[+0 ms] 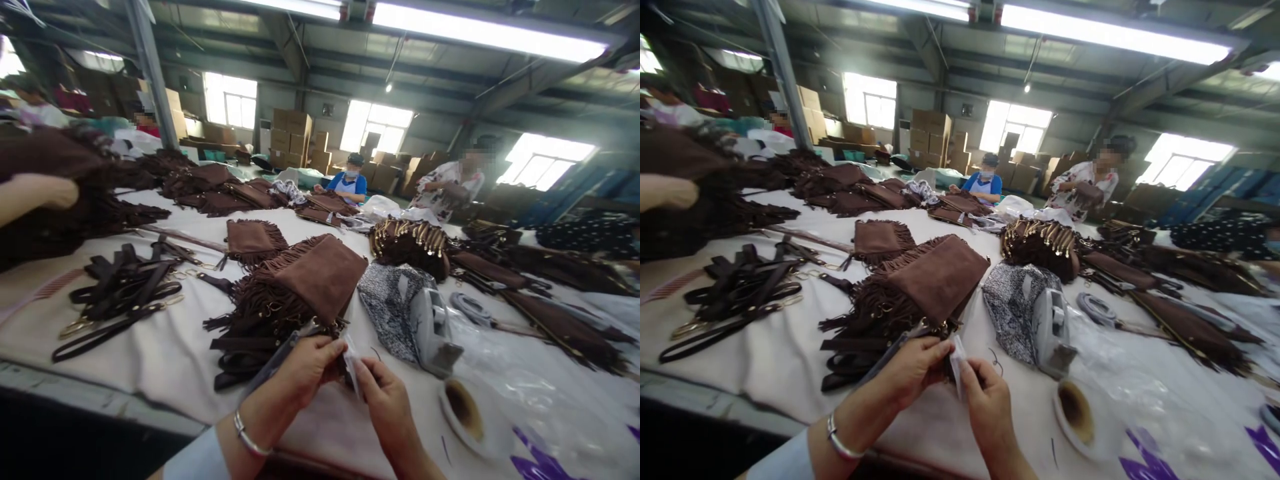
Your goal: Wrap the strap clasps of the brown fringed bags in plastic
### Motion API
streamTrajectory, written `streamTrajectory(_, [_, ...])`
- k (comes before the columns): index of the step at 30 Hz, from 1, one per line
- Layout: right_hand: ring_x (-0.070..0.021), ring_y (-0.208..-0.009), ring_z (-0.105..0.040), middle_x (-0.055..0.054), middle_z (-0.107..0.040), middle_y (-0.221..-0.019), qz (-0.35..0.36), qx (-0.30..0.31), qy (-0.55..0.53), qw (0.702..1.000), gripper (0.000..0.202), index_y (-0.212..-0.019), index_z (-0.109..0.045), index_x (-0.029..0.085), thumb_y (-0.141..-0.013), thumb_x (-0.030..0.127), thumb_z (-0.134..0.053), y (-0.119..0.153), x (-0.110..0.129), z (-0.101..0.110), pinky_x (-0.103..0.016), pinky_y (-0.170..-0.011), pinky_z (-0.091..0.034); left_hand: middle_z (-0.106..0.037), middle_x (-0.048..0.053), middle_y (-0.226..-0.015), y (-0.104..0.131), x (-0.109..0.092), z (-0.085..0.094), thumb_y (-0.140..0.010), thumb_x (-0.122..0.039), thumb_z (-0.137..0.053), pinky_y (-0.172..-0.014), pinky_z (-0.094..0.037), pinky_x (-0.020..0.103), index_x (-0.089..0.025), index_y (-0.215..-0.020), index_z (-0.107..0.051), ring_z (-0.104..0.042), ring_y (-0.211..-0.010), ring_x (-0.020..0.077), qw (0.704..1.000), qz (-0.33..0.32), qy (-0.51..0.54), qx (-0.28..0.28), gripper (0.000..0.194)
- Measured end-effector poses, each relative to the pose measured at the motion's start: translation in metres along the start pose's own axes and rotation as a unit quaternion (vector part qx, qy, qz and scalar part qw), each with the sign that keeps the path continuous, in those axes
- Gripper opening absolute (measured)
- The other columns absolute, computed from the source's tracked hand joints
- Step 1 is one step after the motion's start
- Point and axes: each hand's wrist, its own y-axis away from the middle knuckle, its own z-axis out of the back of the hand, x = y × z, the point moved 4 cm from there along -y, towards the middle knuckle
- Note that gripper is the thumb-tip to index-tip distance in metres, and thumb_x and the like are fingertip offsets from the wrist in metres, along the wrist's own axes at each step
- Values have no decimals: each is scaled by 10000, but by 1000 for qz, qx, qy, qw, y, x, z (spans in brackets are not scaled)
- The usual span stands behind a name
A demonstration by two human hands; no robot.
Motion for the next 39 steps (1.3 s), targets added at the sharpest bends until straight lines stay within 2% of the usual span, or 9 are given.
streamTrajectory(3, [-184, -667, -581, -54, -672, -736, -18, 65, -45, 997, 492, -836, -714, 138, -798, 614, -595, -13, 8, -5, -262, -588, -455, -639, 38, -687, 0, -1, 2, -604, -406, -838, -621, -496, 285, -111, -724, -659, -602, -613, 141, 1000, -2, -24, -1, 365])
streamTrajectory(7, [-173, -581, -585, -49, -683, -663, -72, 121, -75, 987, 484, -763, -722, 133, -646, 603, -744, -27, 22, -7, -261, -533, -451, -633, 31, -659, -1, -1, 7, -639, -428, -811, -569, -473, 271, -118, -729, -654, -584, -567, 131, 998, -4, -60, -1, 360])
streamTrajectory(11, [-169, -530, -579, -44, -690, -624, -99, 108, -91, 985, 471, -739, -741, 140, -607, 592, -767, -31, 22, -3, -262, -511, -442, -670, 71, -747, 0, -1, 9, -676, -443, -787, -593, -478, 274, -106, -791, -676, -621, -650, 156, 997, 9, -72, 20, 373])
streamTrajectory(17, [-202, -697, -611, -61, -687, -718, 63, -22, 37, 997, 389, -732, -744, 174, -770, 547, -642, -30, 18, 2, -292, -673, -477, -679, 81, -812, 5, -4, 2, -645, -408, -821, -628, -495, 287, -118, -859, -682, -646, -731, 183, 999, 23, -34, 32, 386])
streamTrajectory(20, [-209, -766, -612, -62, -675, -760, 111, -29, 49, 992, 349, -699, -732, 186, -789, 512, -643, -29, 20, -5, -295, -734, -482, -652, 59, -735, 5, -3, -1, -634, -426, -824, -613, -503, 297, -105, -778, -681, -619, -666, 164, 999, 5, -47, 25, 380])
streamTrajectory(23, [-180, -607, -589, -30, -639, -658, 10, 3, -66, 998, 369, -729, -703, 178, -757, 545, -673, -28, 7, -13, -287, -584, -496, -649, 60, -708, 4, 0, -1, -606, -438, -838, -608, -507, 303, -95, -743, -681, -624, -661, 177, 998, -9, -60, 17, 401])
streamTrajectory(26, [-139, -476, -532, 6, -595, -583, -97, 30, -205, 973, 409, -751, -657, 171, -733, 578, -692, -24, -7, -21, -254, -437, -453, -656, 61, -697, 1, 4, 0, -601, -453, -837, -586, -497, 295, -94, -749, -684, -625, -635, 177, 998, -19, -63, 10, 418])
streamTrajectory(31, [-139, -474, -562, 7, -611, -590, -104, 72, -253, 959, 422, -766, -624, 173, -762, 592, -668, -22, -7, -21, -246, -424, -471, -644, 52, -658, -3, 8, 4, -617, -455, -827, -599, -505, 316, -100, -687, -659, -619, -616, 181, 995, -31, -92, 6, 398])
streamTrajectory(39, [-153, -418, -569, -19, -654, -561, -149, 125, -277, 941, 384, -740, -657, 148, -635, 481, -818, -29, 4, -23, -284, -416, -502, -624, 37, -634, 0, 7, 5, -623, -447, -820, -601, -500, 311, -114, -662, -643, -605, -591, 164, 995, -22, -102, 7, 380])
